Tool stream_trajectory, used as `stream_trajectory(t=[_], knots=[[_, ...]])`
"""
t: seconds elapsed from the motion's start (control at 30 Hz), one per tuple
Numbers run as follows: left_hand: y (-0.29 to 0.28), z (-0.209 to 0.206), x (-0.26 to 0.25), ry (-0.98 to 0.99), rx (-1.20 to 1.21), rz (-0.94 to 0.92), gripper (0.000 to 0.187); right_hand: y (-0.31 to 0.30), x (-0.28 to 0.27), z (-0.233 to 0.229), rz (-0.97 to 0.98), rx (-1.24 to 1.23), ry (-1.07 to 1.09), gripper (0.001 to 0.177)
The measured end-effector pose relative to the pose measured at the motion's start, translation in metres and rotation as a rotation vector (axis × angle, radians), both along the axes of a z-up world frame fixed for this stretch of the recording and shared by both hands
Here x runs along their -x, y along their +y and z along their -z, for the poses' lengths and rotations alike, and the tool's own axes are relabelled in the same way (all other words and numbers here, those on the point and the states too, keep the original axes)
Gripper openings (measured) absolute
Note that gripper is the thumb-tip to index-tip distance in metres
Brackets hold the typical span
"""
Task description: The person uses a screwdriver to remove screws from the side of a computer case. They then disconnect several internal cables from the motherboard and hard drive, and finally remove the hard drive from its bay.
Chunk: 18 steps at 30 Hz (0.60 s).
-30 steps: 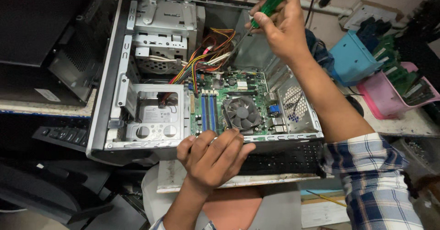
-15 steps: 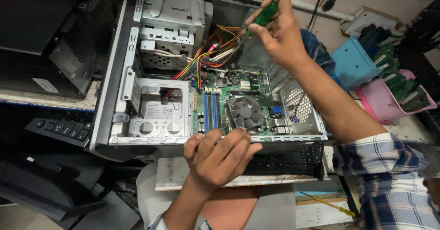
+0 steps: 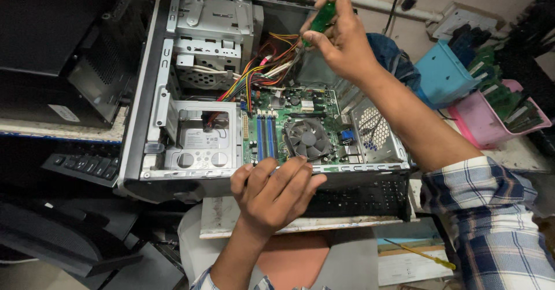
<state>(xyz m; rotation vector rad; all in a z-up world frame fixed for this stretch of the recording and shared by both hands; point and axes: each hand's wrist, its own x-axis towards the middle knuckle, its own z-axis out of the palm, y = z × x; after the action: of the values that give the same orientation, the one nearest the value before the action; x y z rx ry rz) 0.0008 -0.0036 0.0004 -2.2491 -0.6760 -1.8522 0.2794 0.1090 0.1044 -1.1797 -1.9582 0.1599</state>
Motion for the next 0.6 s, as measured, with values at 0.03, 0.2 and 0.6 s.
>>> stream_trajectory(t=[0.03,0.2,0.6], knots=[[0.000,0.000,0.000,-0.001,0.002,0.000,0.020,-0.001,0.001,-0.001,0.011,-0.014,-0.025,0.046],[-0.002,-0.001,-0.001,-0.012,0.016,0.015,0.021,-0.005,0.011,-0.006,0.067,-0.052,-0.124,0.046],[-0.007,-0.005,0.003,-0.014,0.034,0.021,0.021,-0.012,0.019,-0.011,0.093,-0.088,-0.128,0.048]])
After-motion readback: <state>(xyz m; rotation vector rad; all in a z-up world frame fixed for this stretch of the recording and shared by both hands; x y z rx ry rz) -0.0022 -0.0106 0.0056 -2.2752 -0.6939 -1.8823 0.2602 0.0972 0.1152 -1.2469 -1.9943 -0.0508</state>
